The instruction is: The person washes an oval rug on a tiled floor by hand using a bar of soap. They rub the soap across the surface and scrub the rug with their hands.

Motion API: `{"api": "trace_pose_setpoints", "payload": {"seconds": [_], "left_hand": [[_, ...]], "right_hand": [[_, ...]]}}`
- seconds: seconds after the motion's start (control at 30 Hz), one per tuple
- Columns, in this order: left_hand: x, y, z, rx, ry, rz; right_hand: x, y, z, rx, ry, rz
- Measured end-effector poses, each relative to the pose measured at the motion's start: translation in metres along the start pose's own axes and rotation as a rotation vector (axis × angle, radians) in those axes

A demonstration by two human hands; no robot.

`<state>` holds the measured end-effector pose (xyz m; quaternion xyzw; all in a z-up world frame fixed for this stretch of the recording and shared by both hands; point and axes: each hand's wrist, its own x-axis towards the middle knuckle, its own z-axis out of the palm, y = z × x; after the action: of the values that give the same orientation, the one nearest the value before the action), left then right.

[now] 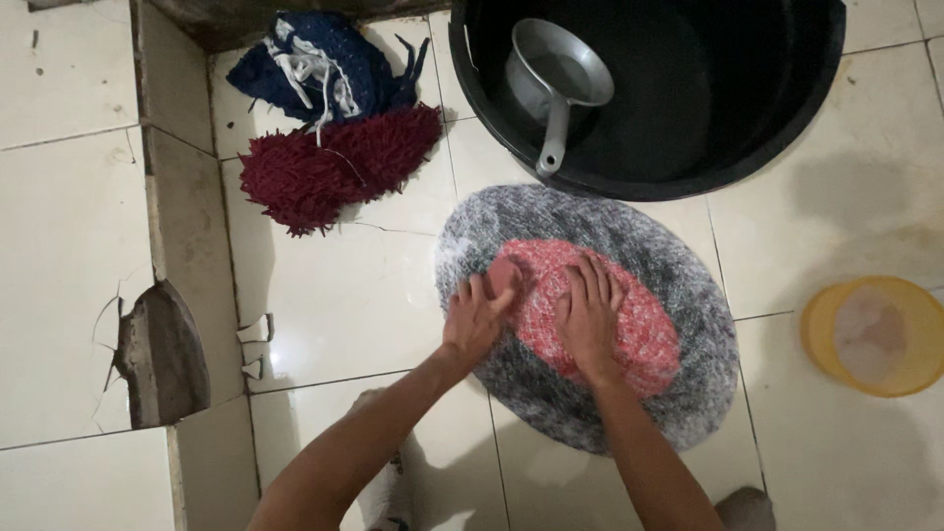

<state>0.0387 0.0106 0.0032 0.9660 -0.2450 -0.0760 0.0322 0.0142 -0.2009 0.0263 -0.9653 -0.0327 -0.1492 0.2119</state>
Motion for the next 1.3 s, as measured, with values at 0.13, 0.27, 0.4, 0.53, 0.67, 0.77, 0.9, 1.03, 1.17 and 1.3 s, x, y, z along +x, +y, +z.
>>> {"api": "trace_pose_setpoints", "payload": {"seconds": [0.13,0.27,0.4,0.53,0.67,0.77,0.9,1.03,1.17,1.3], "left_hand": [[0.011,-0.025,0.001,0.105,-0.253,-0.054],[0.033,-0.085,-0.018,0.144,-0.104,-0.231],[0.029,-0.119,-0.044,0.099,-0.009,-0.334],[0.023,-0.099,-0.038,-0.037,-0.167,-0.274],[0.012,-0.031,-0.014,-0.068,-0.022,0.042],[0.009,0.008,-0.016,-0.011,-0.178,0.121],[0.019,0.004,-0.026,0.024,-0.244,0.130],[0.043,-0.033,-0.037,0.128,-0.162,-0.030],[0.056,-0.061,-0.050,0.108,-0.135,-0.195],[0.057,-0.047,-0.040,0.216,0.012,-0.096]], "right_hand": [[-0.002,0.002,0.002,0.004,0.011,0.004],[-0.004,0.004,0.008,0.018,0.017,0.020],[-0.003,0.008,0.009,0.008,0.016,0.008],[-0.004,0.006,0.009,0.001,0.014,0.020],[-0.003,0.005,0.007,0.005,0.030,0.021],[-0.002,0.002,0.006,0.012,0.025,0.030],[-0.001,0.003,0.004,0.011,0.026,0.010],[0.002,0.004,0.005,0.034,0.049,0.023],[-0.002,0.005,0.004,0.024,0.022,0.017],[-0.002,0.004,0.006,0.027,0.032,0.031]]}}
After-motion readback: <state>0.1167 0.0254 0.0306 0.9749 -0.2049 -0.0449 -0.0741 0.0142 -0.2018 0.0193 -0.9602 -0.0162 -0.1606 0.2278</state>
